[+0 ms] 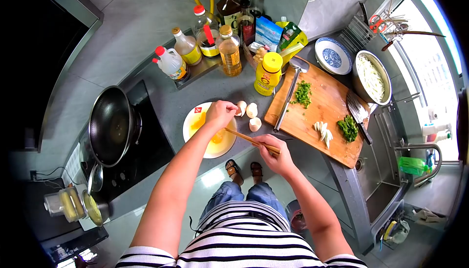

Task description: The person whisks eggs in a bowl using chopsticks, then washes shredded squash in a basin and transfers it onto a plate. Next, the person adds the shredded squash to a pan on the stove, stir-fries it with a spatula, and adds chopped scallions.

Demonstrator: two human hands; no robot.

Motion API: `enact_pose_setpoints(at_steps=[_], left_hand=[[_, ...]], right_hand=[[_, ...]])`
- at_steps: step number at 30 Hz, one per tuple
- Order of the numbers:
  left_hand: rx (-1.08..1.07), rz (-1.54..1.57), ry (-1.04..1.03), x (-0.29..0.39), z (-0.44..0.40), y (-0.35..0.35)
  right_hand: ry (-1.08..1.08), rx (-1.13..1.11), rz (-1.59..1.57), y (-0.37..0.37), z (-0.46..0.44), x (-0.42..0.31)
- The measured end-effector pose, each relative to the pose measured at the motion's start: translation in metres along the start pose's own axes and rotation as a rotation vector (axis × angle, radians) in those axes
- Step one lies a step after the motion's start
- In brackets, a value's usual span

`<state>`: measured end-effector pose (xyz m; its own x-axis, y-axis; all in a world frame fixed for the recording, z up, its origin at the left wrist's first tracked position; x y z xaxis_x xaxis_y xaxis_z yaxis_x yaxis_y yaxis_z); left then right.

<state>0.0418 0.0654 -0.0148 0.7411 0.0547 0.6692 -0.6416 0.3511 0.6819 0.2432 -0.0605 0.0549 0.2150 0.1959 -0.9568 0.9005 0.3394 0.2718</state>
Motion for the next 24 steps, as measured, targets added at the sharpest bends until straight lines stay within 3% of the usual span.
enact_pose_setpoints(at_steps=[7, 13, 24], left_hand=[[-0.017, 0.024, 0.045, -0.006, 0.0, 0.004], [0.045, -0.176, -0.032, 0.001, 0.006, 0.009], [-0.011, -0.208, -0.142, -0.005, 0.011, 0.012]], right_hand=[[-0.016, -0.025, -0.007, 0.003, -0.002, -0.002], [-0.007, -0.026, -0.014, 0.005, -0.003, 0.003], [-0.005, -0.046, -0.013, 0.002, -0.01, 0.003]])
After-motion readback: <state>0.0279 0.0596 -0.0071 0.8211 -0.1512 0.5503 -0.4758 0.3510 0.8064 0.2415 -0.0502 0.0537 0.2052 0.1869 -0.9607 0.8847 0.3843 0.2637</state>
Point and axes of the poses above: each hand's wrist, its own z-axis away from the middle knuckle, its own y-axis out of the back of the hand, x = y × z, the point moved 5 cm from there along -z, towards the middle knuckle, and after that the axes turned 7 degrees about -x, right-handed, at the moved point
